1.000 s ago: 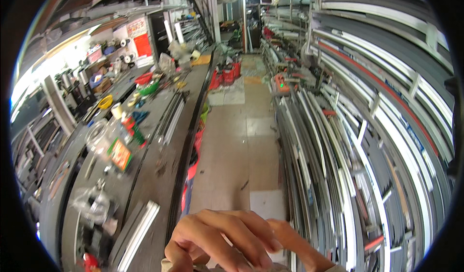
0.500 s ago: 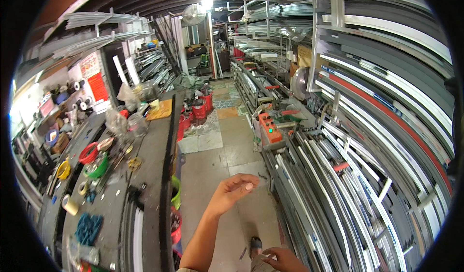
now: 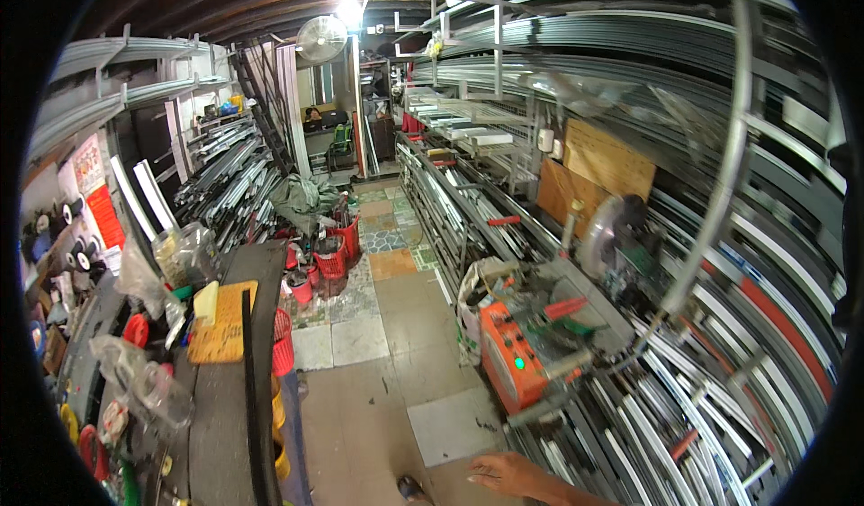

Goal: The person assembles window frame components on a workbench, inserting a thin wire or spline into a profile and using a power drill to secure parts. They then move to a cutting station and cut a long aluminum profile with a chop saw.

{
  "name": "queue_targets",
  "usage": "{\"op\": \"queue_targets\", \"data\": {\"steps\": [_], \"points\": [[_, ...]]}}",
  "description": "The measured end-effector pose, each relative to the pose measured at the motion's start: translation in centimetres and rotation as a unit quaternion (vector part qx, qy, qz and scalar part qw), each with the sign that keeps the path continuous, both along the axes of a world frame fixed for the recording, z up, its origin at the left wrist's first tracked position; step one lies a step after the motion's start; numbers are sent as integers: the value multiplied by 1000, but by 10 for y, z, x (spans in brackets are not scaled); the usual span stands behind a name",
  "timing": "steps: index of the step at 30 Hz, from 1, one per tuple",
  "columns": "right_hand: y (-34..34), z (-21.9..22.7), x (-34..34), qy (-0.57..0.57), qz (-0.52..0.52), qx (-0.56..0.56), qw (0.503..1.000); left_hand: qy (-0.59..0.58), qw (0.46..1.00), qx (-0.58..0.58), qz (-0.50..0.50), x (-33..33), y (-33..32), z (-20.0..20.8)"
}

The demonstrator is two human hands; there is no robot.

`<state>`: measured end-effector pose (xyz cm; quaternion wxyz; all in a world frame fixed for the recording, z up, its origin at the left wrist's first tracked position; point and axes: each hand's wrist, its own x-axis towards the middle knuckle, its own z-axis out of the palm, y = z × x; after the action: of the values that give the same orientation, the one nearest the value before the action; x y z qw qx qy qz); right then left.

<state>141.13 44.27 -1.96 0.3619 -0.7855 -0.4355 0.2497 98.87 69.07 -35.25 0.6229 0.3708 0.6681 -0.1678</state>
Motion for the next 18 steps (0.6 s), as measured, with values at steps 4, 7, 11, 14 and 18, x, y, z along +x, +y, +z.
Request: {"op": "queue_targets", "data": {"steps": [4, 7, 11, 14, 18], "points": [[145, -27, 133, -47, 14, -15, 999, 0, 999, -33, 20, 116, 85, 5], [251, -18, 222, -44, -2, -12, 999, -27, 999, -27, 15, 235, 181, 7], [340, 7, 335, -66, -63, -25, 996, -93, 994, 26, -52, 413, 341, 7], [386, 19, 424, -51, -151, 108, 981, -187, 971, 94, -117, 555, 480, 8], [435, 18, 556, -72, -271, 116, 953, -291, 930, 224, -28, 749, 658, 16]]}}
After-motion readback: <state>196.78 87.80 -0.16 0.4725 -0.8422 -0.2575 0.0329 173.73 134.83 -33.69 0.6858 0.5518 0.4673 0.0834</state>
